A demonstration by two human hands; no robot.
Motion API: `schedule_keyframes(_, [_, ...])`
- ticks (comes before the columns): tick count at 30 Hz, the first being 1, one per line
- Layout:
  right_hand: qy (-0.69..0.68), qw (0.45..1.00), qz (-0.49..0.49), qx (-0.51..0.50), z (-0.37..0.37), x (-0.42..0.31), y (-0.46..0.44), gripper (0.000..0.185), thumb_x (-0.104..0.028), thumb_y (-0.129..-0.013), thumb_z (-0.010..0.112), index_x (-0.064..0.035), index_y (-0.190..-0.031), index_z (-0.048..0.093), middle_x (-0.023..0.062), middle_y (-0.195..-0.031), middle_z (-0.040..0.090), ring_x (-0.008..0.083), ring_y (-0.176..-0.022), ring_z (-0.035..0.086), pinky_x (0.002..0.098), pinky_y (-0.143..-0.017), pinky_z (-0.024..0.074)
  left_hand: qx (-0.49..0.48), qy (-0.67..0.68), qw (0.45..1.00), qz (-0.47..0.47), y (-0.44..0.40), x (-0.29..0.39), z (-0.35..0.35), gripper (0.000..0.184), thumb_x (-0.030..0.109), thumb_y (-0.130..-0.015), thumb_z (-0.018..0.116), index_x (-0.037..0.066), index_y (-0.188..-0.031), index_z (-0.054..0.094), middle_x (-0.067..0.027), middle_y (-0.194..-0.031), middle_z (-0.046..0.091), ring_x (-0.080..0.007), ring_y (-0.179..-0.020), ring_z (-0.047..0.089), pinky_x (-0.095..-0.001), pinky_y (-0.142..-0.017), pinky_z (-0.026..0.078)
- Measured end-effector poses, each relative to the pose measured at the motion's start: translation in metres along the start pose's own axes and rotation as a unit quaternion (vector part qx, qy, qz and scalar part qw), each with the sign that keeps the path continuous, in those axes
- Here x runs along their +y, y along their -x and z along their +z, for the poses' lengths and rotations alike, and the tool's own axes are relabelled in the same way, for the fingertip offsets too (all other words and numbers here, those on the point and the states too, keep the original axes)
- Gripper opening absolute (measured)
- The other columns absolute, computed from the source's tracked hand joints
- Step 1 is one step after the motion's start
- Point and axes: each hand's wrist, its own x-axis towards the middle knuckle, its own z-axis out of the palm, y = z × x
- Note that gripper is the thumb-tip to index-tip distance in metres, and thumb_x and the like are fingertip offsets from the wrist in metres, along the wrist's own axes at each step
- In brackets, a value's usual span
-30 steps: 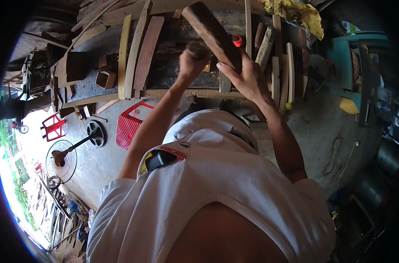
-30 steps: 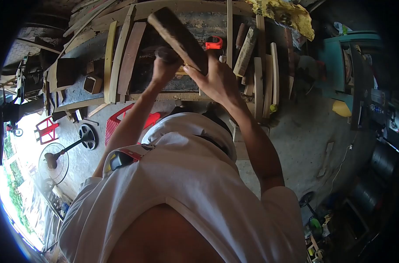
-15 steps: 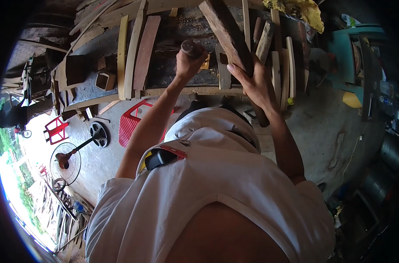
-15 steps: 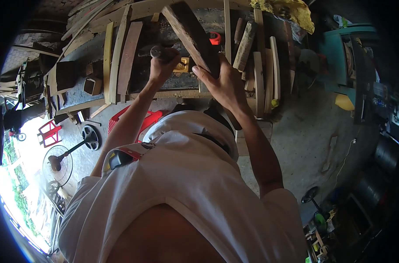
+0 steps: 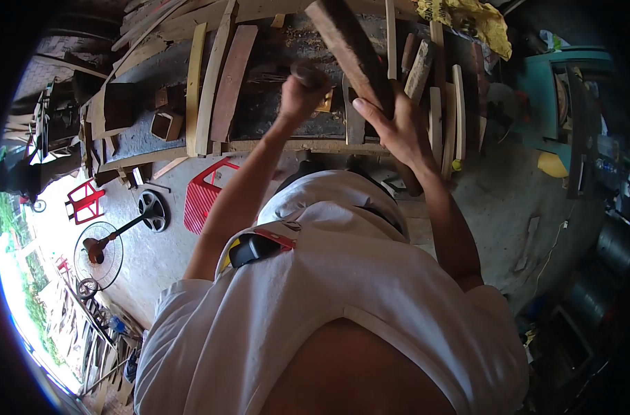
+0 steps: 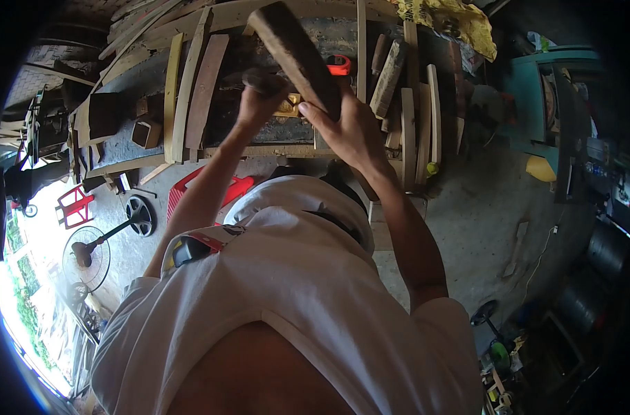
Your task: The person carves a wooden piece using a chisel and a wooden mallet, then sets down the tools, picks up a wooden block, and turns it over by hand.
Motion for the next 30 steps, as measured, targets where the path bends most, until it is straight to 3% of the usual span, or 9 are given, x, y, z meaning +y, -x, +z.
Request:
schedule_keyframes(2, [-0.062,0.997,0.034,-0.001,-0.001,0.008,0.002,0.058,-0.044,-0.088,0.069,0.0012,-0.122,0.055,0.0222,-0.1,0.069,0.0323,-0.092,0.07,0.0414,-0.081,0.054,-0.007,0.116,0.993,-0.032,-0.007,-0.01,-0.024,0.021,0.008,-0.079,0.076,0.006,-0.098,0.066,-0.0017,-0.089,0.067,-0.0119,-0.083,0.063,-0.029,-0.075,0.052])
schedule_keyframes(9, [-0.042,0.998,0.053,-0.005,-0.004,0.019,0.011,0.057,-0.042,-0.09,0.069,0.0023,-0.123,0.055,0.0224,-0.1,0.069,0.0334,-0.093,0.07,0.041,-0.082,0.054,-0.014,0.126,0.99,-0.062,0.0,-0.004,-0.036,0.016,0.008,-0.083,0.075,0.002,-0.096,0.068,-0.0039,-0.089,0.066,-0.0118,-0.083,0.064,-0.0257,-0.073,0.053])
schedule_keyframes(15, [-0.036,0.996,0.075,-0.029,-0.003,0.0,0.01,0.054,-0.04,-0.09,0.069,0.0022,-0.122,0.055,0.0209,-0.097,0.069,0.0302,-0.089,0.071,0.0396,-0.078,0.0552,-0.026,0.04,0.999,-0.017,0.006,-0.009,-0.018,0.019,0.011,-0.084,0.075,0.003,-0.1,0.067,-0.0019,-0.09,0.066,-0.0111,-0.082,0.062,-0.0272,-0.075,0.051])
schedule_keyframes(19, [-0.065,0.997,-0.019,0.026,-0.002,-0.035,0.008,0.052,-0.037,-0.088,0.072,0.0021,-0.118,0.055,0.0184,-0.086,0.069,0.0297,-0.074,0.072,0.0387,-0.065,0.0561,0.026,-0.012,0.999,0.034,0.01,-0.004,0.002,0.018,0.012,-0.077,0.076,0.005,-0.092,0.068,-0.0046,-0.08,0.071,-0.0106,-0.075,0.066,-0.0299,-0.071,0.054])
schedule_keyframes(21, [0.003,0.983,-0.16,0.094,0.006,-0.032,0.002,0.05,-0.038,-0.087,0.073,0.0,-0.114,0.055,0.0185,-0.077,0.068,0.0329,-0.069,0.071,0.0401,-0.059,0.0555,0.04,-0.063,0.994,0.078,0.011,0.001,0.014,0.028,0.016,-0.072,0.08,0.005,-0.095,0.069,-0.0108,-0.087,0.073,-0.024,-0.08,0.072,-0.0353,-0.074,0.056])
schedule_keyframes(24, [0.119,0.987,-0.101,0.028,0.009,-0.019,0.0,0.048,-0.039,-0.086,0.073,-0.0021,-0.11,0.055,0.0195,-0.074,0.067,0.037,-0.069,0.071,0.0429,-0.058,0.0555,0.045,-0.132,0.986,0.095,0.018,0.013,0.027,0.042,0.023,-0.069,0.082,0.005,-0.103,0.067,-0.0179,-0.1,0.071,-0.0385,-0.093,0.068,-0.0413,-0.08,0.055])
schedule_keyframes(25, [0.193,0.98,-0.048,-0.028,0.007,-0.014,-0.002,0.047,-0.039,-0.086,0.074,-0.0024,-0.109,0.055,0.0199,-0.075,0.067,0.0372,-0.07,0.071,0.0431,-0.059,0.0556,0.048,-0.133,0.985,0.097,0.017,0.016,0.026,0.042,0.023,-0.069,0.082,0.005,-0.103,0.067,-0.0179,-0.1,0.071,-0.0385,-0.093,0.068,-0.0413,-0.08,0.055])
schedule_keyframes(28, [0.08,0.989,-0.116,0.041,0.011,-0.012,0.002,0.05,-0.043,-0.087,0.071,-0.0018,-0.11,0.055,0.0205,-0.077,0.069,0.0387,-0.07,0.071,0.0428,-0.06,0.0561,0.045,-0.104,0.993,0.029,0.015,0.017,0.025,0.04,0.024,-0.07,0.082,0.006,-0.103,0.069,-0.0179,-0.101,0.07,-0.0374,-0.096,0.068,-0.0429,-0.083,0.054])
schedule_keyframes(30, [0.018,0.988,-0.127,0.089,0.014,-0.017,0.007,0.054,-0.046,-0.088,0.069,-0.0004,-0.113,0.055,0.0208,-0.077,0.069,0.0382,-0.072,0.072,0.0429,-0.061,0.0561,0.045,-0.126,0.989,0.067,0.018,0.019,0.027,0.039,0.024,-0.071,0.081,0.006,-0.103,0.069,-0.0177,-0.099,0.07,-0.0376,-0.095,0.068,-0.0428,-0.082,0.054])
